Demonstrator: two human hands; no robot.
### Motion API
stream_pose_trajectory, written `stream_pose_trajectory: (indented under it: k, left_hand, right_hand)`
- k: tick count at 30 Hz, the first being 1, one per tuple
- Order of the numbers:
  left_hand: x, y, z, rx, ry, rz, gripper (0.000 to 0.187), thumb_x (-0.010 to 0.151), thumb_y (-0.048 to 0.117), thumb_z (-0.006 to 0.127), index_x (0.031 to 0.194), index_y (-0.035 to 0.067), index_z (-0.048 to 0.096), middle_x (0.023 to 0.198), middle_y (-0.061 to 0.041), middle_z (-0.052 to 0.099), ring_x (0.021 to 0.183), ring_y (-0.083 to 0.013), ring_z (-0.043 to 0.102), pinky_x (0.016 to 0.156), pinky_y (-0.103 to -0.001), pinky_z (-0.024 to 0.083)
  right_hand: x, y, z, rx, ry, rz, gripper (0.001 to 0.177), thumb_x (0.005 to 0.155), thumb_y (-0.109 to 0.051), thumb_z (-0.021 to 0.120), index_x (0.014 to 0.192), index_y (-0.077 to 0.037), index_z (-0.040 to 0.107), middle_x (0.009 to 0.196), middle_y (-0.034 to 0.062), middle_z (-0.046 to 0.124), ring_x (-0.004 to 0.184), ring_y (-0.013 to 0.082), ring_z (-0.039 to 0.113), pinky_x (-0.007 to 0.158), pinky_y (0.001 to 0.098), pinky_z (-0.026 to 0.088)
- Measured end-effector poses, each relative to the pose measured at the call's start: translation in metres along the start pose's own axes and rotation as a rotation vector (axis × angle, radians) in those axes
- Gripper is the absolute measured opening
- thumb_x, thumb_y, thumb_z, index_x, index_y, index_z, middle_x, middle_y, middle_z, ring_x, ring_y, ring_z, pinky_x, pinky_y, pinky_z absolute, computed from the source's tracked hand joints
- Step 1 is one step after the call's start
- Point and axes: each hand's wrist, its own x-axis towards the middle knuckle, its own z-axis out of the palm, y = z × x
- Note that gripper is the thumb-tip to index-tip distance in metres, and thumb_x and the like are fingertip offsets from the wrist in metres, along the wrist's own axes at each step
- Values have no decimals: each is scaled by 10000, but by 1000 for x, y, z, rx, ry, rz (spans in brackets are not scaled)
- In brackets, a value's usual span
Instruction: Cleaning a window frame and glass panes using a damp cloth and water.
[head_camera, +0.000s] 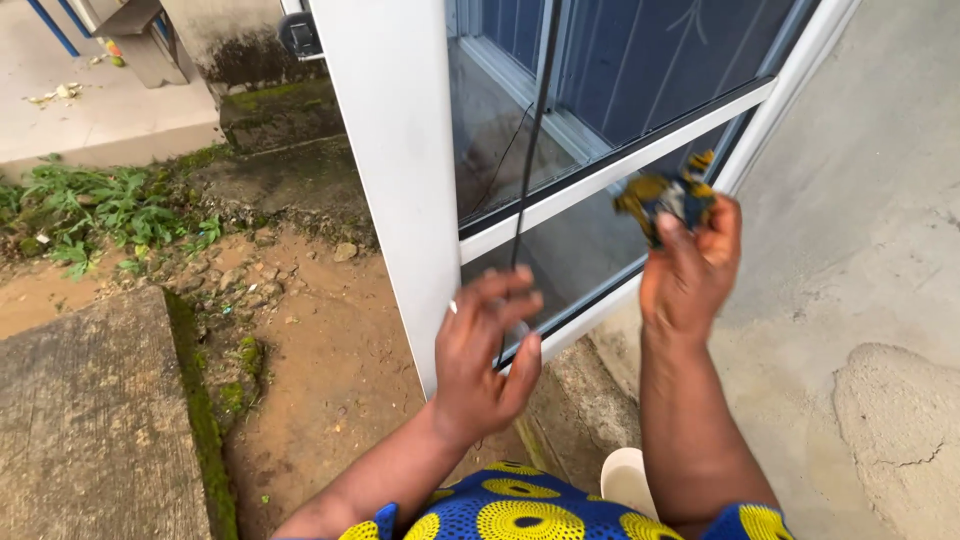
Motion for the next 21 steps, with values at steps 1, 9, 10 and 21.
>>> stream_pose_trajectory:
  k: [1,9,10,21]
  left_hand:
    - [5,2,1,2,-1,-5,308,964,129,672,1266,75,641,1426,-124,611,1313,-322,632,1176,-489,505]
    - [10,0,10,151,228,67,398,996,140,663,1370,65,552,1539,-193,436,1476,-381,450,1236,-499,380]
    - [15,-1,8,154,227,67,398,996,140,663,1370,65,552,1539,-193,436,1476,-381,450,1236,-499,380]
    - [44,-2,-8,404,507,-88,569,1144,175,588,1620,85,289,1684,-143,258,1565,-279,261,1313,-428,249]
  right_hand:
    - [-2,6,15,0,1,5,295,987,26,728,1228,-71,589,1188,78,645,1104,200,641,1088,418,536]
    - [-16,26,70,-792,-452,-408,300,969,-69,603,1262,-18,645,1280,188,530,1219,327,569,1096,411,473]
    - [-8,27,66,-789,-451,-407,300,969,-69,603,1262,-18,645,1280,188,530,1219,327,569,1096,411,473]
    - [102,56,-42,-802,-164,-410,319,962,97,595,1254,-23,640,1303,128,484,1265,264,575,1140,347,456]
